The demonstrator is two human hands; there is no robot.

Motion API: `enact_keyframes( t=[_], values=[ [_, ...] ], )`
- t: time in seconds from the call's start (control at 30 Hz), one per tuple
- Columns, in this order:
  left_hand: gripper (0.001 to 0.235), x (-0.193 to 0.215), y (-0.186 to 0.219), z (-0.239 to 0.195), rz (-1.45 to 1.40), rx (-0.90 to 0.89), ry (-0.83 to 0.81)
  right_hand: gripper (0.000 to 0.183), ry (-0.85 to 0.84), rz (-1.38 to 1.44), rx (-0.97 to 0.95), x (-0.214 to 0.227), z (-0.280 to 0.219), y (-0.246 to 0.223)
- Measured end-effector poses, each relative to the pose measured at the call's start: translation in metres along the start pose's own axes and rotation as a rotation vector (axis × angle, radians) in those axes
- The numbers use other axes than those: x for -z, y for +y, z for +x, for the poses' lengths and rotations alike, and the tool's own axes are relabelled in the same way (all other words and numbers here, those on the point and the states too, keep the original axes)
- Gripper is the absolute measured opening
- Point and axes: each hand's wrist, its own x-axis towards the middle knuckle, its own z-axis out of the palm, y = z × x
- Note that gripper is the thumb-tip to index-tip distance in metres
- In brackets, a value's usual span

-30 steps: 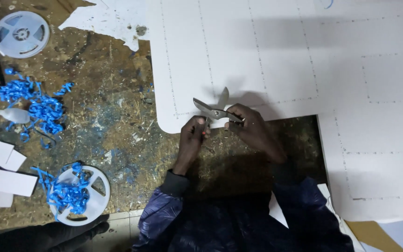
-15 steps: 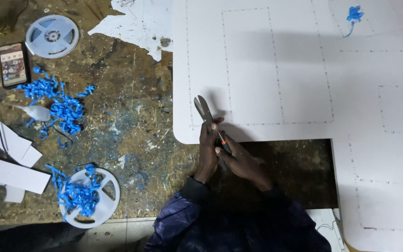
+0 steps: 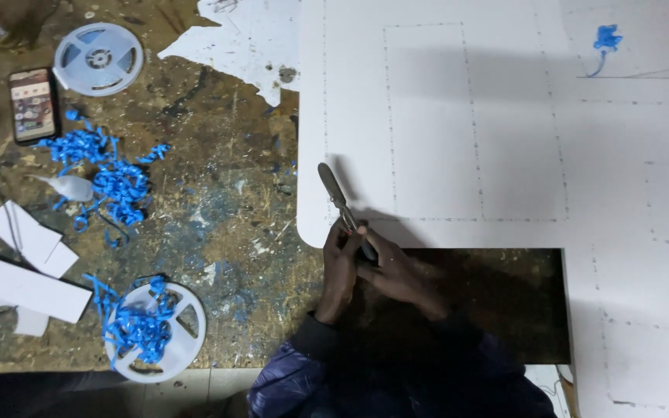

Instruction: The person is organizing and stacking various white foam sign components and handling LED strip reels on a workbench.

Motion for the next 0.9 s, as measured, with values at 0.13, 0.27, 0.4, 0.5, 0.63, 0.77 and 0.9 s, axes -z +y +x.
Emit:
enact_keyframes(
  t=[0.13, 0.27, 0.4, 0.5, 0.63, 0.77, 0.9],
  values=[
    [0.052, 0.023, 0.018, 0.041, 0.007, -0.137, 0.246, 0.081, -0.095, 0.200, 0.100, -0.004, 0.007, 0.012],
    [0.027, 0.118, 0.019, 0.165, 0.231, -0.515, 0.376, 0.068, -0.152, 0.280, 0.074, 0.003, 0.008, 0.020],
    [0.100, 0.186, 0.071, 0.225, 0.835, -0.641, 0.505, 0.054, 0.001, 0.407, 0.030, 0.006, 0.001, 0.037],
    [0.084, 0.116, 0.096, 0.152, 0.759, -0.735, 0.271, 0.051, 0.089, 0.468, -0.059, 0.022, -0.004, 0.045],
    [0.079, 0.034, 0.043, 0.081, 0.776, -0.691, -0.103, 0.048, 0.243, 0.543, -0.108, 0.036, -0.001, 0.072],
    [0.099, -0.007, -0.064, 0.064, 1.113, -0.913, -0.652, 0.035, 0.573, 0.620, -0.047, 0.056, -0.013, 0.082],
    [0.106, -0.031, -0.139, 0.092, 1.337, -1.031, -0.555, 0.026, 0.920, 0.564, -0.130, 0.067, -0.049, 0.072]
  ],
)
